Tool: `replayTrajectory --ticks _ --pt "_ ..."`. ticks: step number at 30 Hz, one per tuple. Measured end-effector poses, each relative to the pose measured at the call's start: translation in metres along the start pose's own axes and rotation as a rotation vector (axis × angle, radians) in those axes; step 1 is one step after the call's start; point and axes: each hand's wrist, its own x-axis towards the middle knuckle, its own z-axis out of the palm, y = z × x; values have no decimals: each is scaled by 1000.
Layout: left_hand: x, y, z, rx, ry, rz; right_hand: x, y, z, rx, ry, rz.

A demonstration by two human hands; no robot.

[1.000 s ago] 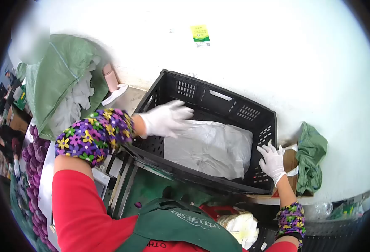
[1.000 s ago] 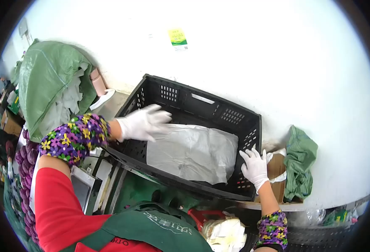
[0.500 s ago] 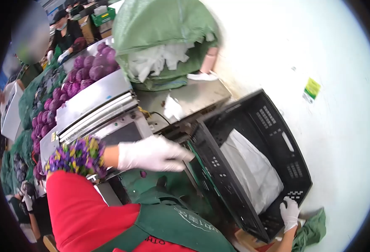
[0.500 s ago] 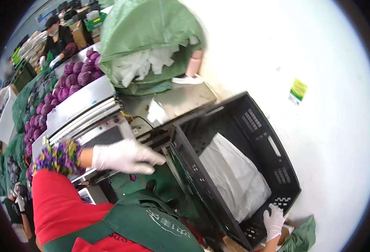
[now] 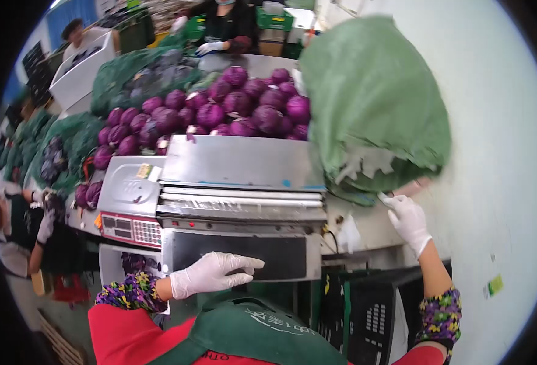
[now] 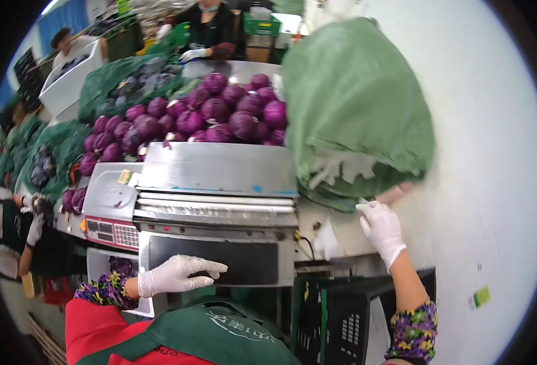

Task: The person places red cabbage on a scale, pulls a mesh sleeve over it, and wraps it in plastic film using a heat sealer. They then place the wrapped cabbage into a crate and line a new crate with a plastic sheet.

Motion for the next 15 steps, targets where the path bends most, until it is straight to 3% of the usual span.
replayTrajectory --ticks 7,9,11,12,13,15 --pt "-31 -36 -12 9 281 -179 138 14 90 -414 -260 -172" --pt "-37 -40 -12 -22 366 -232 153 40 130 -313 -283 -307" --pt "-43 -40 -16 -132 456 -303 159 56 165 -399 -240 -346" --pt "-46 -41 -19 -151 510 -318 160 61 176 -273 -101 -392" --pt "-48 -42 -22 -103 594 -323 160 63 179 -266 -97 -415" --pt "-53 -47 -37 -93 669 -290 161 65 171 -195 -7 -324"
